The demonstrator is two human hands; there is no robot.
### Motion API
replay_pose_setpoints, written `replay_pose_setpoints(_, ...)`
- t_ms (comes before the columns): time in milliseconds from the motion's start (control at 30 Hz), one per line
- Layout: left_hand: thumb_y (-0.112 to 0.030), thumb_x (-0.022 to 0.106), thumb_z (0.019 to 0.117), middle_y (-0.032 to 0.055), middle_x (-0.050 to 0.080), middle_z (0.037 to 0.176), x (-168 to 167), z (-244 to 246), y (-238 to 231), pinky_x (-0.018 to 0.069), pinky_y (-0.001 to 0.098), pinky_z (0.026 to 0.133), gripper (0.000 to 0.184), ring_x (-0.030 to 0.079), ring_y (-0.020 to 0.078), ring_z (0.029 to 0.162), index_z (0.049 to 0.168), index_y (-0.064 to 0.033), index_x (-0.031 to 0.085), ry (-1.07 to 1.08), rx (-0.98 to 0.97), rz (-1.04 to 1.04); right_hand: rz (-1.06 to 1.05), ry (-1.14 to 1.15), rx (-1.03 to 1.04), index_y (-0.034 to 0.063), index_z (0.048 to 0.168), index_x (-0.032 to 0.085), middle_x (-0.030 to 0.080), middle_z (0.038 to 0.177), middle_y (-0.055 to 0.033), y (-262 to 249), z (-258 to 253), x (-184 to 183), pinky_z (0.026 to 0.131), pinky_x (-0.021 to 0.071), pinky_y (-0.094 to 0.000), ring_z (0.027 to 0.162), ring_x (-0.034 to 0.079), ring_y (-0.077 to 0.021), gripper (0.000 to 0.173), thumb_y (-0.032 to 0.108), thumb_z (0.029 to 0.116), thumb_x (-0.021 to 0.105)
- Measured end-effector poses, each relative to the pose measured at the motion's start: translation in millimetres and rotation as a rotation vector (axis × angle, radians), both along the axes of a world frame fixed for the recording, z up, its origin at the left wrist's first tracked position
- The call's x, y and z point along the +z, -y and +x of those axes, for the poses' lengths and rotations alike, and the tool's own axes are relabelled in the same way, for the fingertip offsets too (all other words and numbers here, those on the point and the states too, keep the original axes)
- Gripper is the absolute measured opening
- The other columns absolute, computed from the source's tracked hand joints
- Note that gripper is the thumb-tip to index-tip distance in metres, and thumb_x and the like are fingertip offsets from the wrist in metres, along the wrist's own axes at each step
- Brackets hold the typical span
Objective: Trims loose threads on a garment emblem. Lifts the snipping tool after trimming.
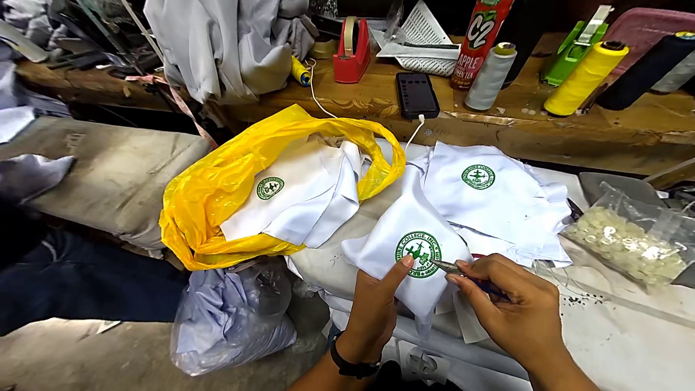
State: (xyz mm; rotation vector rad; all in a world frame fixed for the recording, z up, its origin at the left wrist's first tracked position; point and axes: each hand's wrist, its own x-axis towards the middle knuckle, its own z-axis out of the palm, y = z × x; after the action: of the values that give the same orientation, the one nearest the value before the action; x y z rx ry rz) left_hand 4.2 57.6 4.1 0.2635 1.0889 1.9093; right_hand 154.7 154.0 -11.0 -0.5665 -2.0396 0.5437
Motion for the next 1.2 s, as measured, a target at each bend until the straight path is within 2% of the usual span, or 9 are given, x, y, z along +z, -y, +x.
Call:
replay_pose_setpoints(400,0.008,0.057,0.0962,0.0084,0.075,0.095,-4,0,0,0.0629,0.0329,0.082,0.017,0.074,0.015,0.087,0.112,0.0016,0.059,-0.066,-0.003,-0.002,-0.062,-0.002,0.01,0.0008,0.088,0.074,0.066,0.078,-0.004,-1,-1,-4,0.061,0.0423,-0.0064,0.069,0.055,0.0046,0.023,0.023,0.0935,0.071)
replay_pose_setpoints(500,0.008,0.057,0.095,0.0077,0.075,0.094,-5,-1,1,0.0627,0.0318,0.082,0.016,0.074,0.0137,0.086,0.109,0.0012,0.06,-0.094,0.006,0.011,-0.16,-0.077,0.002,0.0005,0.094,0.072,0.069,0.086,-0.0005,-2,3,-1,0.067,0.0482,-0.0044,0.075,0.059,0.009,0.022,0.022,0.0899,0.074)
replay_pose_setpoints(600,0.009,0.058,0.0929,0.0065,0.076,0.092,-5,-1,2,0.0628,0.0305,0.081,0.017,0.075,0.0123,0.084,0.108,0.0008,0.061,-0.13,0.031,0.015,-0.168,-0.152,-0.037,-0.0024,0.101,0.071,0.067,0.088,0.0012,-5,9,4,0.065,0.0459,-0.0041,0.075,0.056,0.0101,0.025,0.019,0.0893,0.075)
replay_pose_setpoints(667,0.009,0.059,0.092,0.0055,0.076,0.092,-5,-1,2,0.0629,0.0302,0.081,0.018,0.075,0.0116,0.084,0.107,0.0001,0.061,-0.157,0.031,0.025,-0.176,-0.201,-0.043,-0.0022,0.103,0.07,0.069,0.091,0.0027,-5,12,9,0.067,0.0476,-0.0046,0.077,0.058,0.0099,0.025,0.018,0.0892,0.075)
replay_pose_setpoints(800,0.01,0.061,0.0902,0.0019,0.076,0.09,-4,0,4,0.0628,0.0287,0.081,0.02,0.074,0.0092,0.084,0.106,-0.0024,0.061,-0.215,0.032,0.044,-0.362,-0.324,0.099,0.0127,0.11,0.068,0.073,0.096,0.0116,-4,14,15,0.07,0.0564,-0.011,0.081,0.068,0.0037,0.02,0.02,0.0926,0.074)
replay_pose_setpoints(933,0.01,0.065,0.0878,0.0009,0.077,0.092,-3,-2,7,0.063,0.0288,0.081,0.023,0.075,0.0091,0.085,0.106,-0.0043,0.063,-0.258,-0.038,0.091,-0.48,-0.366,0.285,0.0175,0.113,0.069,0.076,0.102,0.0077,-6,15,15,0.063,0.0531,-0.0098,0.076,0.067,0.003,0.019,0.025,0.0954,0.072)
replay_pose_setpoints(1033,0.01,0.07,0.0847,0.0015,0.077,0.095,-1,-6,9,0.063,0.0298,0.083,0.028,0.075,0.0099,0.087,0.107,-0.0054,0.066,-0.217,-0.152,0.138,-0.535,-0.319,0.364,0.0201,0.115,0.071,0.076,0.107,0.0077,-3,14,13,0.067,0.0548,-0.0102,0.081,0.069,0.003,0.021,0.026,0.0951,0.073)
replay_pose_setpoints(1100,0.01,0.069,0.0852,0.0034,0.078,0.094,1,-9,9,0.0632,0.0303,0.082,0.026,0.075,0.0112,0.086,0.107,-0.0047,0.066,-0.157,-0.184,0.127,-0.503,-0.269,0.331,0.0202,0.114,0.072,0.076,0.106,0.0076,-2,14,10,0.07,0.0558,-0.011,0.085,0.07,0.0021,0.022,0.026,0.093,0.075)
replay_pose_setpoints(1200,0.01,0.067,0.0867,0.0054,0.077,0.093,-3,-9,6,0.0634,0.0312,0.081,0.023,0.075,0.0125,0.085,0.106,-0.0029,0.065,-0.128,-0.153,0.097,-0.311,-0.168,0.173,0.014,0.107,0.076,0.072,0.099,0.007,-4,20,6,0.069,0.0511,-0.0071,0.085,0.063,0.0056,0.021,0.024,0.0891,0.079)
